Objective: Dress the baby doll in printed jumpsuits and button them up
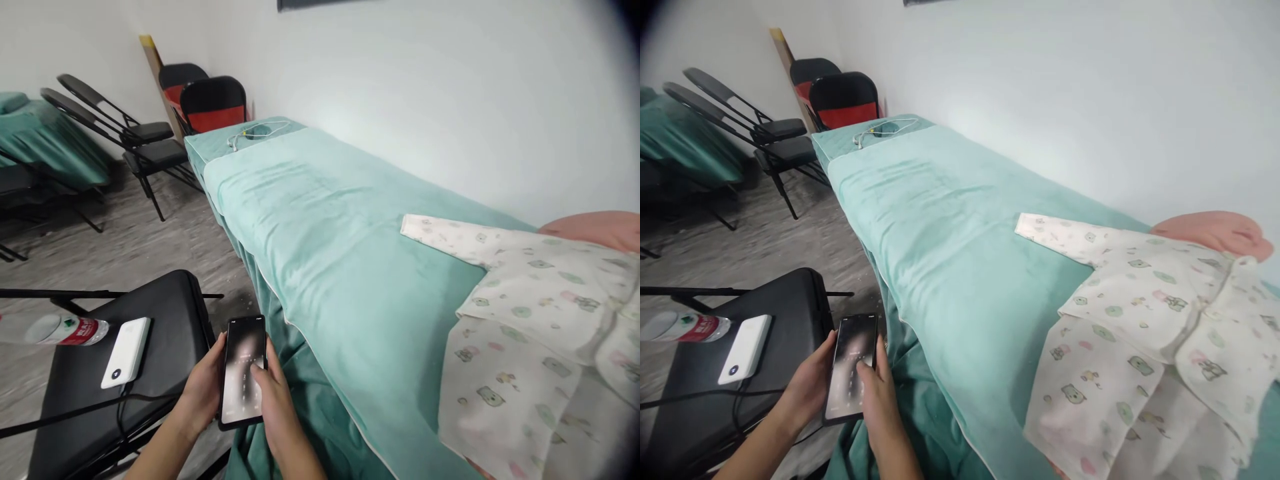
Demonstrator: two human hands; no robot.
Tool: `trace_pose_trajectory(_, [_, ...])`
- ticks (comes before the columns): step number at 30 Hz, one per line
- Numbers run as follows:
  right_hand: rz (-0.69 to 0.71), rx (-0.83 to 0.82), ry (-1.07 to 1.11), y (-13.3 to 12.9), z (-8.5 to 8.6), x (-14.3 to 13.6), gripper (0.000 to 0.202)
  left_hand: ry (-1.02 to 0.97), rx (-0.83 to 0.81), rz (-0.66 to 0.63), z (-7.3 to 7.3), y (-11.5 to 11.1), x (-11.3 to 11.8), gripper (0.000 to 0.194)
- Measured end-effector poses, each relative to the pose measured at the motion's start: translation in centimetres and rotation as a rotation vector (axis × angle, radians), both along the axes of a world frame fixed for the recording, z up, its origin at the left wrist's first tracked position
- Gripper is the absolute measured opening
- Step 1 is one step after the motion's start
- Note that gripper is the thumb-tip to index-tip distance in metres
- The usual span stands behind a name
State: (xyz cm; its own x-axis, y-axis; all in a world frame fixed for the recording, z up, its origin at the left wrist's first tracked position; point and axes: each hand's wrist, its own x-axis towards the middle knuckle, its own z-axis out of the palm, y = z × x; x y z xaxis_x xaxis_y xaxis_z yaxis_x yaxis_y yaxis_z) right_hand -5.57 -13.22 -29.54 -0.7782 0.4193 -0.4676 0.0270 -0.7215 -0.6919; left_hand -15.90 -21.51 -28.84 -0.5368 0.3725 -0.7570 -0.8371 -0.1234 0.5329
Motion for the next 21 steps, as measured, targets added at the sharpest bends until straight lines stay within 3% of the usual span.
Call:
trace_pose_trajectory(4, [0.023, 0.048, -0.011, 0.2, 0.3, 0.4, 0.079, 0.011, 0.009, 0.034, -0.4, 0.5, 0.2, 0.044])
trace_pose_trajectory(8, [0.058, 0.125, 0.054, 0.3, -1.3, 0.3, 0.094, 0.104, 0.017, 0.061, 0.2, 0.8, 0.4, 0.039])
trace_pose_trajectory(11, [0.077, 0.222, 0.059, 0.3, -2.4, 0.1, 0.093, 0.159, 0.031, 0.089, 0.6, 0.9, 0.6, 0.037])
trace_pose_trajectory(14, [0.062, 0.272, 0.022, 0.4, -2.5, 0.0, 0.084, 0.189, 0.036, 0.098, 0.7, 0.9, 0.6, 0.037])
trace_pose_trajectory(17, [0.081, 0.193, 0.035, 0.4, -1.7, 0.2, 0.081, 0.173, 0.031, 0.065, 0.3, 0.6, 0.3, 0.038])
trace_pose_trajectory(21, [0.195, 0.090, 0.115, 0.6, -1.0, 0.7, 0.106, 0.194, -0.001, 0.063, -0.5, 0.0, -0.3, 0.035])
